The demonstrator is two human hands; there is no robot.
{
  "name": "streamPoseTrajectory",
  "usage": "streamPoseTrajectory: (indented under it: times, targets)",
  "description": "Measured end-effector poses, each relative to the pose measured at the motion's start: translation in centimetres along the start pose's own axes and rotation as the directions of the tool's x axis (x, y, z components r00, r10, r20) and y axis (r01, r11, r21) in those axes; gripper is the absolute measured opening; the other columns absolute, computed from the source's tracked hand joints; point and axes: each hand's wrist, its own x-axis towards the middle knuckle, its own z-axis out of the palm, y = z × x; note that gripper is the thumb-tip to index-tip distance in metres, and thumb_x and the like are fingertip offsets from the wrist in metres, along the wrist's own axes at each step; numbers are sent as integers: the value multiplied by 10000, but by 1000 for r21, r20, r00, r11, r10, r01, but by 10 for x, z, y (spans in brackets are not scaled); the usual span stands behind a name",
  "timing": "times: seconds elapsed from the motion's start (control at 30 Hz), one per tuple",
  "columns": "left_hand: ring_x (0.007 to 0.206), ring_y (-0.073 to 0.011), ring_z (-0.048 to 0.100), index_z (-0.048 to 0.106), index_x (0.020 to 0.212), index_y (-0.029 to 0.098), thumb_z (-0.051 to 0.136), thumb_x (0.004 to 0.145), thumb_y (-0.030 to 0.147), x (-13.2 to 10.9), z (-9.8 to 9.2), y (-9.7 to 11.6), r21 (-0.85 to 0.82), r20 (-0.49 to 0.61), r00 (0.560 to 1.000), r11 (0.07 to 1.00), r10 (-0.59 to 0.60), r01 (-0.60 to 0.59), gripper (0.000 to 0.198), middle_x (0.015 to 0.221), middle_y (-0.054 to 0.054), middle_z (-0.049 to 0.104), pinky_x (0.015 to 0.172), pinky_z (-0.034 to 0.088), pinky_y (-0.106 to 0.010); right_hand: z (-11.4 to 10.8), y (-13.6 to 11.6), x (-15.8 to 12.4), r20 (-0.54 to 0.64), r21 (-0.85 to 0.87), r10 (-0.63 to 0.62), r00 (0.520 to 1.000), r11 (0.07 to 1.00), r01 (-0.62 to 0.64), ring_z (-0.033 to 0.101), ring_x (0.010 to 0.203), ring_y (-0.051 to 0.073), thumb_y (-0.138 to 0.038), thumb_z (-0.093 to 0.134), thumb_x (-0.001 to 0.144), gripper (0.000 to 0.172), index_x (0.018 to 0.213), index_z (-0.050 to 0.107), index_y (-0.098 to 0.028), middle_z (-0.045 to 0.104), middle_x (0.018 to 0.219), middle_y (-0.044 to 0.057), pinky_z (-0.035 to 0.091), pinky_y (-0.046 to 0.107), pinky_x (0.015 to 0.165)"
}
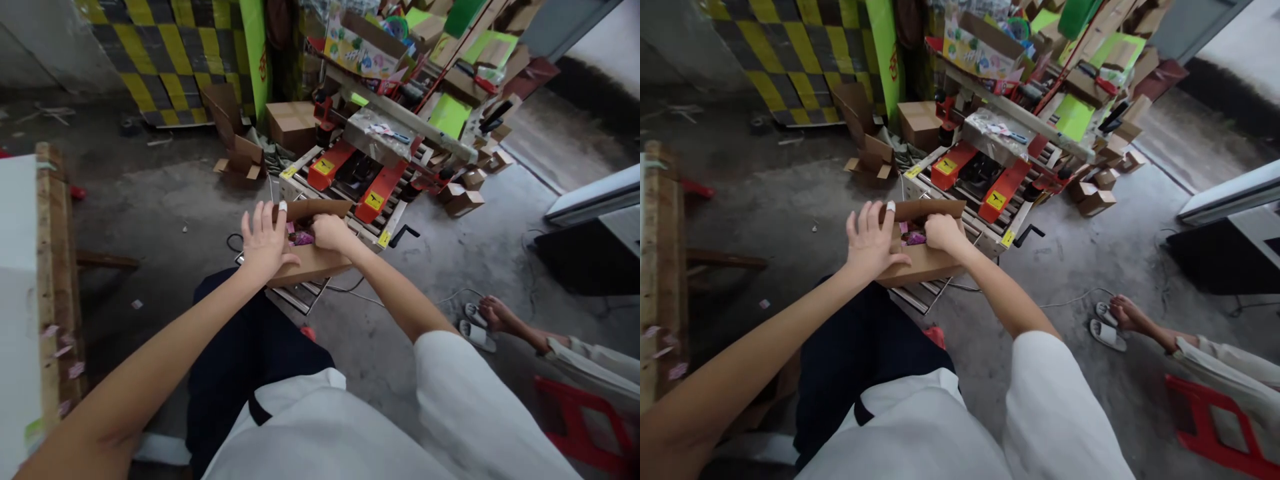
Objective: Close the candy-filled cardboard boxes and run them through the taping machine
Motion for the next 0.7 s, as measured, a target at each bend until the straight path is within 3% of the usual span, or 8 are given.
streamPoseTrajectory:
  times: [0.17, 0.27, 0.33, 0.47, 0.57, 0.7]
  targets:
    - [1509, -444, 268, 265, 1596, 48, 917, 648, 463, 4, -8, 5, -15, -4, 1000, 1000, -16, 15, 1223, 1581, -296, 351, 1261, 95, -593, -5, -8, 19, 11, 10, 46, 999, 999, -46, 702, 1106, 334, -109, 585, 880, 279, 1070, 788, -88, 755, 1056, 222, 534, 395, 981]
    - [1509, -458, 252, 249, 1595, 53, 925, 627, 473, 4, -5, 5, -41, -18, 1000, 999, -25, 24, 1253, 1579, -307, 340, 1257, 84, -602, 6, -2, 6, -70, 29, 27, 997, 999, -25, 689, 1157, 275, -78, 525, 912, 354, 1158, 774, -129, 746, 1165, 180, 518, 344, 1016]
    - [1512, -470, 238, 244, 1595, 56, 929, 614, 484, 2, -2, 5, -47, -27, 999, 999, -18, 17, 1270, 1587, -310, 323, 1254, 78, -608, 15, 5, -10, -189, 123, -9, 982, 992, 32, 659, 1213, 230, -83, 484, 938, 405, 1236, 745, -168, 723, 1258, 128, 503, 323, 1054]
    - [1509, -466, 248, 235, 1601, 96, 893, 658, 516, -2, 1, 4, -40, -52, 999, 999, -1, -1, 1224, 1598, -289, 321, 1249, 96, -608, 29, 7, -43, -500, 383, 46, 865, 907, 173, 666, 1171, 218, -154, 487, 963, 353, 1189, 758, -171, 713, 1253, 116, 519, 348, 1045]
    - [1479, -454, 300, 253, 1596, 98, 875, 692, 498, -5, 0, 5, -12, -59, 998, 1000, -4, 4, 1167, 1570, -280, 362, 1243, 133, -592, 35, -7, -55, -587, 349, 0, 810, 902, 253, 614, 1250, 217, -217, 461, 1009, 375, 1295, 703, -190, 676, 1326, 119, 480, 368, 1091]
    - [1423, -443, 357, 298, 1573, 66, 897, 687, 440, -9, -3, 8, -4, -74, 997, 1000, -14, 14, 1133, 1511, -280, 418, 1239, 161, -567, 47, -20, -47, -413, 239, -76, 908, 953, 188, 599, 1271, 238, -246, 435, 1047, 369, 1305, 691, -182, 689, 1326, 125, 369, 465, 1177]
